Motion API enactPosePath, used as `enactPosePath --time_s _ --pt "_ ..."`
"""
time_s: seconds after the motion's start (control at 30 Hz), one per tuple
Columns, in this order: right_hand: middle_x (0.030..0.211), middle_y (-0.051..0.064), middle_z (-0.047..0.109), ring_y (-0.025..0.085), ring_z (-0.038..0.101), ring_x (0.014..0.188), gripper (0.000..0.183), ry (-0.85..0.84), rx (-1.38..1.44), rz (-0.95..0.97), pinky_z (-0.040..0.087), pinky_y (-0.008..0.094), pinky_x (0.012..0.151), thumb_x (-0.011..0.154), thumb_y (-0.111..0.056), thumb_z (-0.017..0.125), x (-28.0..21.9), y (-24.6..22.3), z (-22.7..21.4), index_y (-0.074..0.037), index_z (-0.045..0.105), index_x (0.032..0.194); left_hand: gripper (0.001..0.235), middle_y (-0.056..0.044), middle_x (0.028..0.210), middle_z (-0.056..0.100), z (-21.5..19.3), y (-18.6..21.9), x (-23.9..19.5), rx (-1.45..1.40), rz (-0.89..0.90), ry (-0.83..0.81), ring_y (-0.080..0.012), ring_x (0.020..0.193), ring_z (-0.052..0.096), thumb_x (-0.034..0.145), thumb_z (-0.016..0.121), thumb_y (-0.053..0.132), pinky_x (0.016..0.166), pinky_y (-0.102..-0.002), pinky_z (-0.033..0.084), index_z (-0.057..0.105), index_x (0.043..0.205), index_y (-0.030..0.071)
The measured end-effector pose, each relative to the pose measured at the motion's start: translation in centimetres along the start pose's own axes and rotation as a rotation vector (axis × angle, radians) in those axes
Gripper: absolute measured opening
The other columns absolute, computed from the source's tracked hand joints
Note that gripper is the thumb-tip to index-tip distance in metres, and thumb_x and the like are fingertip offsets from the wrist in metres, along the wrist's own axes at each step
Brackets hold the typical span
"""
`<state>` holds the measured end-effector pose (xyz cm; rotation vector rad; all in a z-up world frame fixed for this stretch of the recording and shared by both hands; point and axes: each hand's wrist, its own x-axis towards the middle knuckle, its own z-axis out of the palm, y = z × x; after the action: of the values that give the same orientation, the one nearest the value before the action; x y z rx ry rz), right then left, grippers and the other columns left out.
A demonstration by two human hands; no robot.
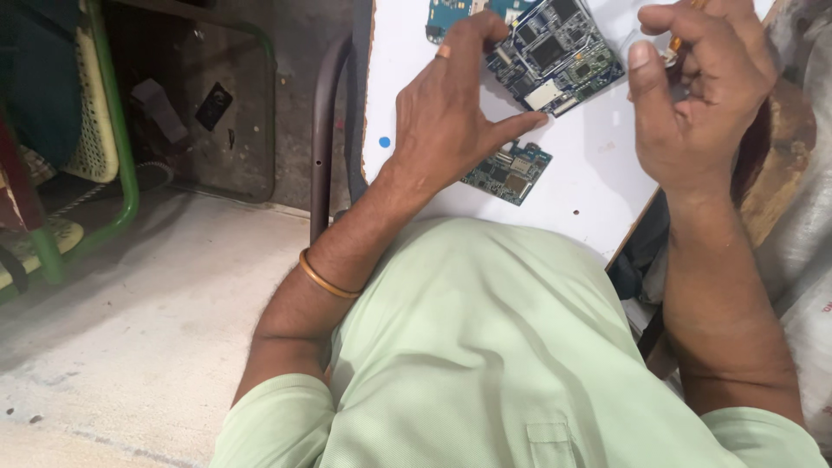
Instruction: The person holds a small circuit board and uses a screwdriver to gently scrape its surface. They then use a toothbrush to scrub the board, focusing on different areas. The person continues to clean the board with the toothbrush, ensuring thorough coverage.
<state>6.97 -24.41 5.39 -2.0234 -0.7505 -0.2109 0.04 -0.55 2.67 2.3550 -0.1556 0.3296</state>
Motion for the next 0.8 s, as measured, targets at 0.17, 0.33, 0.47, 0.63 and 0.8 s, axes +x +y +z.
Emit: enactPosePath --time_s 0.17,0.33,0.47,0.63,0.8 --pt "0.118 0.013 0.059 0.012 0.055 0.086 0.027 -0.039 0.060 0.069 0.051 0.022 0.070 0.110 -0.004 0.075 -0.4 -0.5 0.1 0.008 0.065 0.133 0.090 -0.011 0.127 0.066 0.2 -0.6 -0.3 -0.102 -0.092 0.012 -0.0157 0.080 0.070 0.075 0.099 0.038 0.067 -0.029 0.060 0.039 0.136 0.010" --pt "0.114 0.013 0.062 0.012 0.061 0.086 0.030 -0.082 -0.053 0.046 0.051 0.022 0.070 0.109 -0.008 0.084 -0.6 -0.7 0.2 0.005 0.068 0.131 0.067 -0.008 0.109 0.080 0.0 -0.9 -0.4 -0.587 -0.207 -0.040 -0.0065 0.080 0.077 0.093 0.089 0.014 0.062 -0.019 0.059 0.036 0.135 0.014" --pt "0.109 0.012 0.062 0.012 0.060 0.082 0.031 -0.092 -0.055 0.092 0.050 0.022 0.067 0.110 -0.015 0.086 -0.8 -1.0 0.4 0.005 0.070 0.128 0.063 -0.013 0.111 0.077 0.3 -1.0 0.0 -0.963 -0.206 -0.009 -0.0139 0.094 0.079 0.096 0.081 -0.001 0.076 -0.024 0.067 0.034 0.133 0.016" --pt "0.110 0.011 0.065 0.011 0.060 0.080 0.034 -0.073 0.047 0.170 0.049 0.021 0.065 0.109 -0.024 0.082 -1.4 -0.5 0.9 0.004 0.072 0.124 0.059 -0.015 0.114 0.076 0.7 -1.4 0.3 -1.126 -0.207 -0.010 -0.0174 0.101 0.077 0.099 0.076 -0.010 0.081 -0.026 0.068 0.033 0.131 0.016" --pt "0.102 0.011 0.066 0.012 0.057 0.075 0.030 -0.034 0.021 0.140 0.043 0.024 0.063 0.106 -0.023 0.081 -2.1 0.2 1.3 0.006 0.073 0.112 0.055 -0.013 0.125 0.069 0.7 -1.7 -0.1 -1.173 -0.161 -0.006 -0.0163 0.114 0.072 0.100 0.074 -0.009 0.085 -0.026 0.068 0.034 0.125 0.018"
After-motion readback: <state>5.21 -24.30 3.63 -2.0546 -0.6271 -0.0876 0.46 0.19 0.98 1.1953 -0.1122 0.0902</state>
